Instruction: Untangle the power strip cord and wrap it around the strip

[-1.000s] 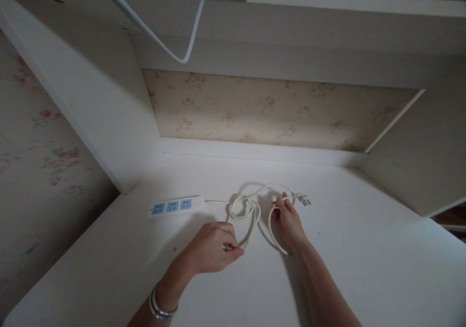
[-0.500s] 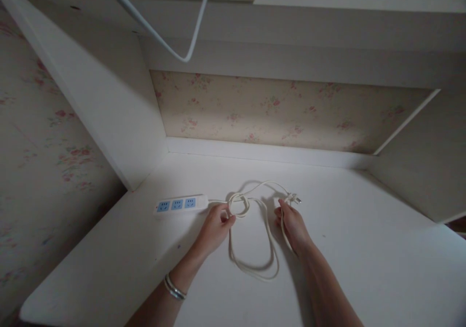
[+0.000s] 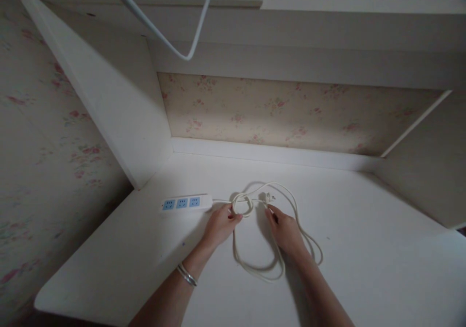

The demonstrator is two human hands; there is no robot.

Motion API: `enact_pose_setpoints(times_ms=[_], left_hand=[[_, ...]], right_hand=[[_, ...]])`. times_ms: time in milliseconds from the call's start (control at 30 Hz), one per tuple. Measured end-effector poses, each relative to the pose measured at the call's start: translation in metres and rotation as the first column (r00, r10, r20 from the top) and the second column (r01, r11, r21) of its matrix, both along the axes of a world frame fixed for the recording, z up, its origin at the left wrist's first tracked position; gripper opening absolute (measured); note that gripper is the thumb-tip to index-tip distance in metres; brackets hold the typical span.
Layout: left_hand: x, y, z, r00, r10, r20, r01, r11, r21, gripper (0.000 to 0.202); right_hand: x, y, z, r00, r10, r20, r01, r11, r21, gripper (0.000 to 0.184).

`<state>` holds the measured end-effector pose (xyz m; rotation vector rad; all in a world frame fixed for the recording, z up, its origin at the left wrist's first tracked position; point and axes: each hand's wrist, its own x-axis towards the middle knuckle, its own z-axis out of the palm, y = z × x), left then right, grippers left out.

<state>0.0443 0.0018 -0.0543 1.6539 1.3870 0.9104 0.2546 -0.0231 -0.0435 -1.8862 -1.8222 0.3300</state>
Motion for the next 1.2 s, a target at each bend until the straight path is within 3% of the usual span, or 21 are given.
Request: enact_pose_setpoints(times_ms=[167, 300, 400, 500, 567, 633, 733, 833, 967, 1067, 1133, 1200], left_hand=[[0.002, 0.001, 0.012, 0.995, 0.048, 0.091, -0.034, 0.988, -0.149, 0.010], [-0.003, -0.003, 0.022, 0.982, 0.143, 0.122, -0.115, 0.971, -0.210, 0.008], [-0.006, -0.011, 0.029, 0.968, 0.128, 0.214, -0.083, 0.974, -0.209, 0.017], [-0.004, -0.019, 0.036, 0.925, 0.052, 0.376, 0.017, 0.984, -0.179, 0.022], [-0.002, -0.023, 0.040, 0.875, -0.002, 0.483, 0.084, 0.985, -0.148, 0.026], [0.001, -0.027, 0.043, 0.828, -0.050, 0.558, 0.150, 0.979, -0.135, 0.032], [0.003, -0.031, 0.048, 0.778, -0.109, 0.618, 0.247, 0.959, -0.142, 0.037], [0.003, -0.033, 0.050, 0.751, -0.162, 0.640, 0.323, 0.935, -0.143, 0.035], [0.004, -0.034, 0.048, 0.747, -0.140, 0.649, 0.322, 0.931, -0.169, 0.032], [0.005, -0.033, 0.046, 0.748, -0.136, 0.650, 0.306, 0.939, -0.155, 0.017], [0.006, -0.032, 0.044, 0.731, -0.137, 0.668, 0.309, 0.940, -0.145, 0.026], [0.007, -0.032, 0.042, 0.714, -0.130, 0.688, 0.311, 0.939, -0.146, 0.039]], right_hand=[[0.013, -0.003, -0.001, 0.963, -0.086, 0.255, 0.061, 0.993, 0.105, 0.035], [0.030, -0.001, -0.006, 0.911, -0.275, 0.306, 0.214, 0.952, 0.218, 0.028], [0.031, 0.000, -0.004, 0.944, -0.306, 0.122, 0.259, 0.919, 0.299, 0.027], [0.015, -0.001, 0.005, 0.956, -0.142, -0.255, 0.227, 0.911, 0.343, 0.027], [-0.001, -0.005, 0.012, 0.853, -0.038, -0.521, 0.221, 0.930, 0.293, 0.031], [-0.016, -0.010, 0.018, 0.683, 0.022, -0.730, 0.168, 0.968, 0.186, 0.036], [-0.030, -0.013, 0.021, 0.441, 0.055, -0.896, 0.046, 0.995, 0.084, 0.049], [-0.033, -0.011, 0.019, 0.276, -0.010, -0.961, 0.006, 1.000, -0.008, 0.060], [-0.028, -0.007, 0.018, 0.127, -0.099, -0.987, 0.004, 0.995, -0.099, 0.056], [-0.024, -0.007, 0.021, -0.080, -0.076, -0.994, -0.075, 0.995, -0.070, 0.050], [-0.022, -0.006, 0.023, -0.197, -0.050, -0.979, -0.077, 0.996, -0.036, 0.046], [-0.021, -0.005, 0.023, -0.252, -0.043, -0.967, -0.047, 0.998, -0.032, 0.038]])
